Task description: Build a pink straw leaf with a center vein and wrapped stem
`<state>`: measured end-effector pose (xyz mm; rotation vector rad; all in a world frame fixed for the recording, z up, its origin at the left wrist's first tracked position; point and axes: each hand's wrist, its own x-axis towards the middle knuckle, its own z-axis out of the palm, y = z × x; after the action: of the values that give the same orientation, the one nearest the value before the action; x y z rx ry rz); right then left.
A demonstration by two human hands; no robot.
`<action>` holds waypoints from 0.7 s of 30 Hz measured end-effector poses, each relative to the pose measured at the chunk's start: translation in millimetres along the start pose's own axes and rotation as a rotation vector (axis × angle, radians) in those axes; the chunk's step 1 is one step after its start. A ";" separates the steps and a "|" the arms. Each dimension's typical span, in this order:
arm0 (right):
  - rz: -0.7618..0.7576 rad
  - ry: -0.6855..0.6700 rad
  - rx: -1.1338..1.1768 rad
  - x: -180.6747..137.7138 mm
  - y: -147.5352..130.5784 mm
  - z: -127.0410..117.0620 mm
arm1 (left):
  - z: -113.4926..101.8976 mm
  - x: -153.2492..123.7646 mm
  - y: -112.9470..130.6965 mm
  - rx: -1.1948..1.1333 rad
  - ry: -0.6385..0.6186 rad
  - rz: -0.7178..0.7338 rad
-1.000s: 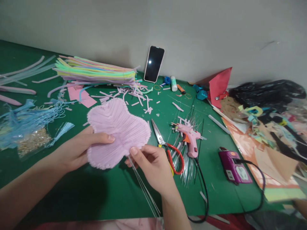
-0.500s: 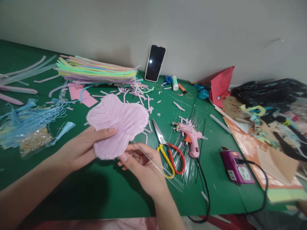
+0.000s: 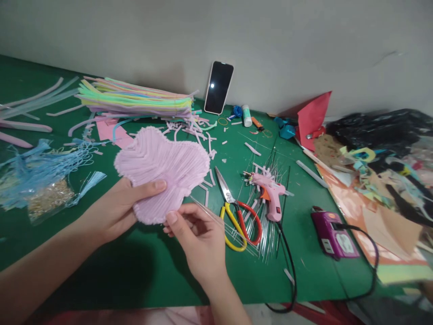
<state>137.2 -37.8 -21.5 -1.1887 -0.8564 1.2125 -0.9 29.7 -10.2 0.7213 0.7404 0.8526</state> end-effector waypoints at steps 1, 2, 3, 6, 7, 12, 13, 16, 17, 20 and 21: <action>0.001 0.005 0.001 0.0 0.2 0.4 | -0.3 0.0 -0.7 -0.003 -0.007 0.003; 0.003 0.006 0.006 0.1 0.6 0.6 | -0.6 0.0 -1.2 -0.005 -0.015 0.005; 0.007 0.004 0.012 0.4 0.9 0.6 | -0.7 0.0 -1.6 -0.007 -0.021 0.008; 0.010 -0.011 0.015 1.2 0.8 0.2 | 0.3 -0.1 -2.2 -0.011 -0.028 0.018; 0.009 -0.014 0.004 1.2 0.2 0.0 | 1.0 -0.2 -2.2 -0.009 -0.037 0.019; -0.032 0.059 -0.016 -2.1 -1.5 -1.3 | 3.6 -0.7 -3.3 0.016 -0.052 0.076; -0.037 0.076 -0.003 -2.8 -1.0 -1.4 | 3.6 -1.0 -4.0 0.025 -0.048 0.090; 0.007 0.111 0.081 -2.9 1.2 -0.1 | 3.0 -2.3 -7.6 0.071 -0.046 0.124; 0.031 0.128 0.119 -2.2 1.8 1.0 | 2.8 -2.7 -8.8 0.094 -0.038 0.138; 0.078 0.192 0.212 1.0 2.5 5.6 | 2.4 -3.5 -11.7 0.155 0.012 0.171; 0.082 0.214 0.235 2.1 2.6 7.2 | 2.3 -3.7 -12.3 0.167 0.027 0.174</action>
<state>130.2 -34.3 -22.7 -1.1449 -0.4958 1.1905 4.0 20.3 -17.7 0.9352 0.7879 0.9674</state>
